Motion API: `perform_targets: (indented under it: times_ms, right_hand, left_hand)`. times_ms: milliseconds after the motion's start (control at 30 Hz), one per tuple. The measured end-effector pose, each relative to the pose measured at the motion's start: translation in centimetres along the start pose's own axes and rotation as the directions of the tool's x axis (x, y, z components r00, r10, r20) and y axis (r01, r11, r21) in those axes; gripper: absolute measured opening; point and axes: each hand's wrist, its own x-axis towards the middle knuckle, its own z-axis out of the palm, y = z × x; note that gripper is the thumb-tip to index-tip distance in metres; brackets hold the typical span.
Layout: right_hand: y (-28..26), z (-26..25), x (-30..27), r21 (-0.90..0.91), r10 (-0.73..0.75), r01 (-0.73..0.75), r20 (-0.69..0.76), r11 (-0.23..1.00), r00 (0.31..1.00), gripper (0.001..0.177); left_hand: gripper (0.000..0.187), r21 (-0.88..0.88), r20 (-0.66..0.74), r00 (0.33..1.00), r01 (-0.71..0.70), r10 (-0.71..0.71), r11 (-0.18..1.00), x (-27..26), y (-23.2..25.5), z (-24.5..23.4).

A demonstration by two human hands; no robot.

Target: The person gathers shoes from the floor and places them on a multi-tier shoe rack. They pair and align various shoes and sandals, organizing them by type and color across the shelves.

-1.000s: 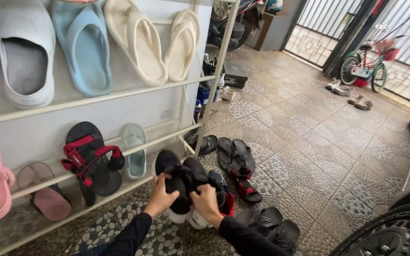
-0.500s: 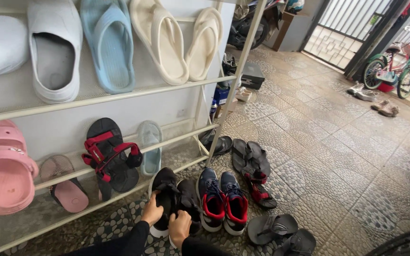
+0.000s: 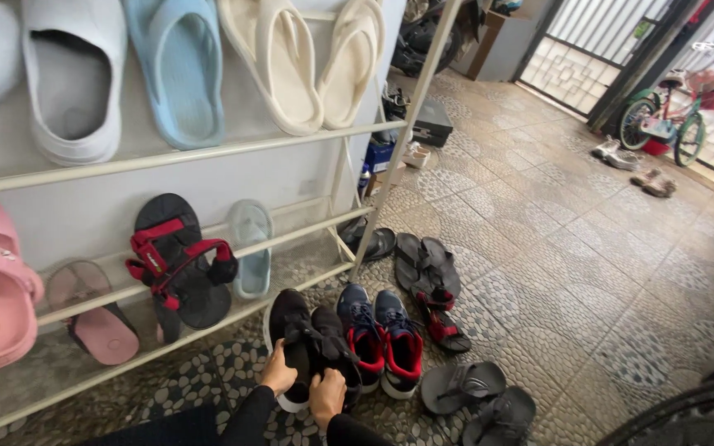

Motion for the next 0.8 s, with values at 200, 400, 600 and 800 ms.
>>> perform_targets:
  times_ms: [200,400,600,800]
  right_hand:
    - [1.4,-1.8,0.3,0.109,0.044,-0.026,-0.161,0.994,0.986,0.032]
    - [4.3,-3.1,3.0,0.115,-0.025,0.069,-0.346,0.991,0.938,0.032]
    - [4.7,-6.2,3.6,0.127,0.011,0.038,-0.364,0.991,0.931,0.030]
    - [5.6,-5.4,4.7,-0.002,-0.031,0.032,-0.290,0.999,0.956,0.027]
  left_hand:
    - [0.084,0.051,-0.006,1.000,0.030,-0.030,0.998,-0.6,1.4,2.2]
    - [0.088,0.033,0.046,0.999,0.025,-0.026,0.999,-0.5,3.1,4.4]
    - [0.085,0.014,0.017,0.995,-0.099,0.099,0.995,3.2,2.8,8.6]
    - [0.079,-0.078,0.071,0.997,0.036,-0.030,0.996,3.6,2.6,9.5]
